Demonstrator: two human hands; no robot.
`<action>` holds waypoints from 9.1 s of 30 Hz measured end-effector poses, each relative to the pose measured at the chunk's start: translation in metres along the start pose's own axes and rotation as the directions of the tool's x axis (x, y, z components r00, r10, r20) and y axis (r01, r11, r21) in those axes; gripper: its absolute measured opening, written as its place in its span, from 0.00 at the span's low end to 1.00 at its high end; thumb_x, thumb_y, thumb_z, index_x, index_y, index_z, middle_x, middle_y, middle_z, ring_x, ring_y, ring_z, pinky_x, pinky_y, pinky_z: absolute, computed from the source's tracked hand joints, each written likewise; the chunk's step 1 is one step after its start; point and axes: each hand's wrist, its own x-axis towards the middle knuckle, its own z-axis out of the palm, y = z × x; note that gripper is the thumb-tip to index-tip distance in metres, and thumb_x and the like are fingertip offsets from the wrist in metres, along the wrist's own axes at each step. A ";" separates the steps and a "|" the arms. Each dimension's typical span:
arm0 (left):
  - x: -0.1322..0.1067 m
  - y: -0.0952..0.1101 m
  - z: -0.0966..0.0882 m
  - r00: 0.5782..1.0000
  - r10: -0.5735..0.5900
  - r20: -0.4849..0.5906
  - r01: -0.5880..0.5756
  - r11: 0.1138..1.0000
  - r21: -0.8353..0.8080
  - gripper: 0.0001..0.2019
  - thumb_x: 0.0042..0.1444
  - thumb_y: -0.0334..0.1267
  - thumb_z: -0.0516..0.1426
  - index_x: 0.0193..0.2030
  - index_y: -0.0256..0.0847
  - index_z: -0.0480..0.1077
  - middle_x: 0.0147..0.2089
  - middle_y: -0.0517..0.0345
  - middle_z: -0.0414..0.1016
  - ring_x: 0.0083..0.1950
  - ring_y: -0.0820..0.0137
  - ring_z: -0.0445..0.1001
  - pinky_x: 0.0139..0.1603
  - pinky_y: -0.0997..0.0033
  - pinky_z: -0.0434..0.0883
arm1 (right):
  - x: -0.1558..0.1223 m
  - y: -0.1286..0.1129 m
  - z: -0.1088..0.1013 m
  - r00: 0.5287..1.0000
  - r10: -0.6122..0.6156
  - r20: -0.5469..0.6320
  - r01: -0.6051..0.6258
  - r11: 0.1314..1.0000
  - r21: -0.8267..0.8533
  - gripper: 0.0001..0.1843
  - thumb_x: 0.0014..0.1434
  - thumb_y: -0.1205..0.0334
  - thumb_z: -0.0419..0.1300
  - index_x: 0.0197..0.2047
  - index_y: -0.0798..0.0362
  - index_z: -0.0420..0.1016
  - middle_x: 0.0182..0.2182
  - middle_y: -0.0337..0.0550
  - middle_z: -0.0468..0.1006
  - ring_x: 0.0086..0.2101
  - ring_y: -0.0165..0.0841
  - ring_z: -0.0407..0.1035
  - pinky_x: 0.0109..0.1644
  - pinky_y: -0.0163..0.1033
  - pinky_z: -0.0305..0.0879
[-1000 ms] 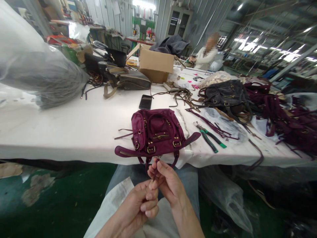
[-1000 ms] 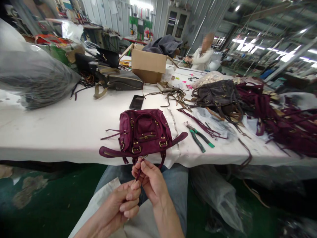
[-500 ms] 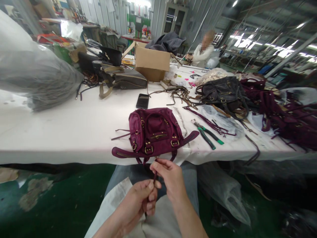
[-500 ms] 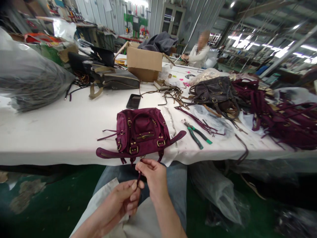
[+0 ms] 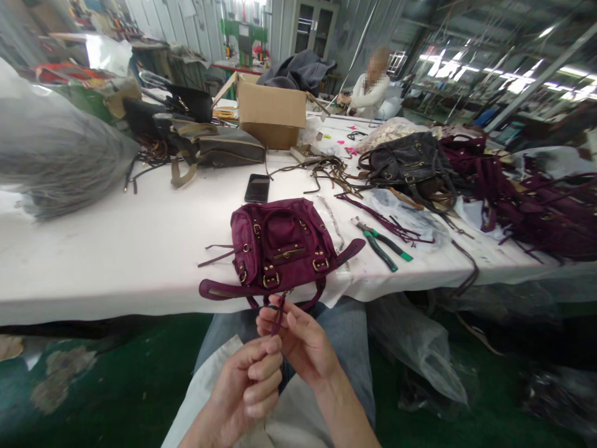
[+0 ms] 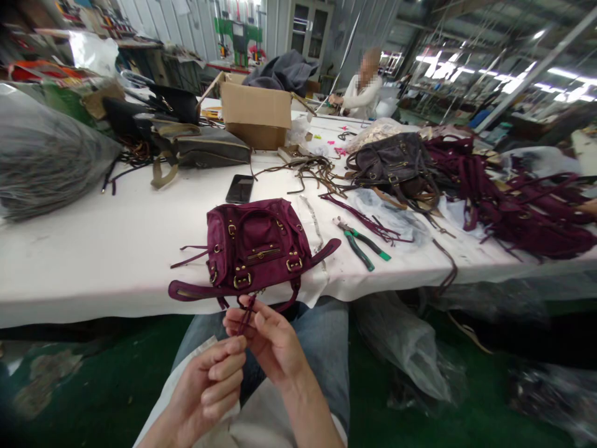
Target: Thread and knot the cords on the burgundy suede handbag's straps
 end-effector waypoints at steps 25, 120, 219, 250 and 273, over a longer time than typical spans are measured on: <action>0.015 -0.009 0.004 0.855 0.486 -0.180 -0.105 0.503 0.858 0.27 0.67 0.64 0.59 0.32 0.40 0.67 0.26 0.65 0.63 0.24 0.76 0.60 0.26 0.76 0.62 | 0.012 -0.014 -0.007 0.999 -0.035 -0.039 0.028 0.983 -0.182 0.20 0.65 0.53 0.74 0.55 0.54 0.83 0.42 0.47 0.86 0.44 0.37 0.80 0.48 0.36 0.73; 0.037 0.032 0.019 0.843 0.504 -0.188 -0.167 0.577 0.799 0.24 0.57 0.55 0.71 0.53 0.38 0.85 0.51 0.47 0.87 0.54 0.58 0.82 0.62 0.62 0.73 | -0.008 0.003 -0.001 0.893 -0.354 -0.276 0.091 0.745 -0.661 0.20 0.57 0.46 0.78 0.43 0.53 0.87 0.40 0.46 0.87 0.41 0.40 0.80 0.47 0.39 0.75; 0.045 0.047 0.049 0.683 0.719 0.130 -0.054 -0.128 0.990 0.12 0.62 0.33 0.62 0.47 0.47 0.87 0.46 0.59 0.90 0.46 0.62 0.87 0.49 0.69 0.81 | 0.009 -0.035 0.004 0.870 -0.469 0.154 0.255 0.161 -0.953 0.08 0.76 0.60 0.55 0.44 0.49 0.75 0.40 0.41 0.78 0.41 0.37 0.74 0.47 0.39 0.69; 0.043 0.047 0.052 0.758 0.645 0.097 -0.191 0.078 0.979 0.14 0.64 0.39 0.65 0.55 0.46 0.86 0.52 0.55 0.89 0.52 0.59 0.87 0.56 0.65 0.82 | 0.009 -0.034 -0.001 0.913 -0.409 0.001 0.234 0.521 -0.821 0.14 0.71 0.48 0.66 0.41 0.51 0.77 0.38 0.39 0.73 0.39 0.35 0.70 0.45 0.36 0.68; 0.042 0.051 0.053 0.729 0.650 0.213 -0.183 -0.115 0.976 0.13 0.66 0.34 0.63 0.52 0.48 0.87 0.49 0.60 0.89 0.50 0.62 0.88 0.54 0.68 0.83 | 0.011 -0.030 -0.008 0.917 -0.398 -0.028 0.238 0.602 -0.762 0.16 0.70 0.46 0.68 0.42 0.51 0.78 0.37 0.37 0.72 0.38 0.32 0.66 0.44 0.34 0.64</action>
